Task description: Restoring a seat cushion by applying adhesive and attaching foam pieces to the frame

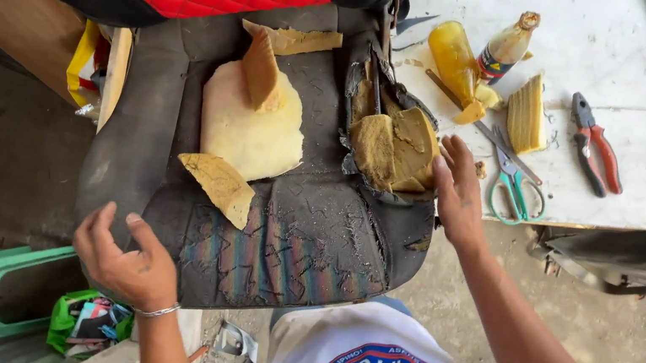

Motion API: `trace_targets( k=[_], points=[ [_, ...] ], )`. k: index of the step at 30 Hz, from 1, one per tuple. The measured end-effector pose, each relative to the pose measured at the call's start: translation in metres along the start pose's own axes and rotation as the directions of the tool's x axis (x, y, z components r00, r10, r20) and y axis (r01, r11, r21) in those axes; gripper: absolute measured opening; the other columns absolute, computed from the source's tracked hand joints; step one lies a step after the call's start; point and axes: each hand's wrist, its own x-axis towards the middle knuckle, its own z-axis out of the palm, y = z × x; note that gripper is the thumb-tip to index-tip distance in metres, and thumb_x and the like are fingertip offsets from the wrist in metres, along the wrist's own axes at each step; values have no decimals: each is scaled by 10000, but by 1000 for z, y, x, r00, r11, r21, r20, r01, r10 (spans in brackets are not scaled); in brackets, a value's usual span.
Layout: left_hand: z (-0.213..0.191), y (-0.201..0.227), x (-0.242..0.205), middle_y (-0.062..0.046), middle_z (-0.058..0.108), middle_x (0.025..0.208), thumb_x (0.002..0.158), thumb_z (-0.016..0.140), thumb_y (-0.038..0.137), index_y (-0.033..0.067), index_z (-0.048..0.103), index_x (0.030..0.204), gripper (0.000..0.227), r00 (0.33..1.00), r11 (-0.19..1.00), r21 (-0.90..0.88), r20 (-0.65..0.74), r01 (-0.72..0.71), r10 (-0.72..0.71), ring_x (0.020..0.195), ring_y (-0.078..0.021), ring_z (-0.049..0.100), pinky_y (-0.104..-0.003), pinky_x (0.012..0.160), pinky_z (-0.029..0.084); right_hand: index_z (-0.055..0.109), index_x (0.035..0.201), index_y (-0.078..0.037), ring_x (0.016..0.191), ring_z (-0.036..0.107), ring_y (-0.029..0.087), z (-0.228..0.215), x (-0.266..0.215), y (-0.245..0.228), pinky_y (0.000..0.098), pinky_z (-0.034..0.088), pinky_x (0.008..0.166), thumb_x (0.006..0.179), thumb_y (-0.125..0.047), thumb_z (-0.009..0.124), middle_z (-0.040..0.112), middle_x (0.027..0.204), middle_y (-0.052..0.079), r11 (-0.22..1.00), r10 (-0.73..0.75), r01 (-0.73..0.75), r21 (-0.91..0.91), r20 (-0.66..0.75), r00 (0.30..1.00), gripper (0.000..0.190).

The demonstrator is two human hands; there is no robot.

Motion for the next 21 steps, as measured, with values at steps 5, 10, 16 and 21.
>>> trace_targets(
  k=[5, 10, 16, 21],
  points=[
    [52, 129, 25, -209, 728, 1188, 1106, 691, 66, -13, 747, 1312, 228, 986, 853, -522, 150, 11, 79, 1116, -409, 719, -526, 993, 558, 464, 1711, -83, 1499, 530, 557, 13, 32, 27, 710, 462, 1205, 1160, -596, 624, 603, 1577, 332, 997, -10, 7, -81, -34, 999, 771],
    [164, 204, -4, -289, 694, 1349, 1169, 550, 208, -51, 708, 1374, 366, 722, 756, -650, 558, 73, 410, 1288, -443, 693, -541, 1054, 610, 503, 1720, -172, 1337, 669, 562, 25, 48, 59, 679, 528, 1104, 1169, -627, 606, 701, 1430, 340, 978, -14, -1, -206, -70, 997, 722],
    [203, 199, -28, -184, 517, 1750, 1201, 540, 391, 116, 479, 1727, 597, 422, 889, -437, 786, -141, 453, 1574, -381, 549, -646, 1282, 439, 501, 1723, -143, 1406, 590, 616, 23, 38, 37, 723, 478, 1159, 1200, -569, 532, 654, 1502, 380, 982, 5, -16, -190, -56, 998, 675],
    [211, 186, -42, -192, 493, 1770, 1194, 581, 383, 70, 451, 1742, 644, 479, 873, -466, 740, -141, 472, 1586, -398, 535, -629, 1309, 410, 487, 1731, -134, 1414, 561, 653, 19, 34, 33, 750, 461, 1154, 1220, -534, 508, 633, 1511, 410, 985, -26, 19, -170, -38, 999, 650]
  ],
)
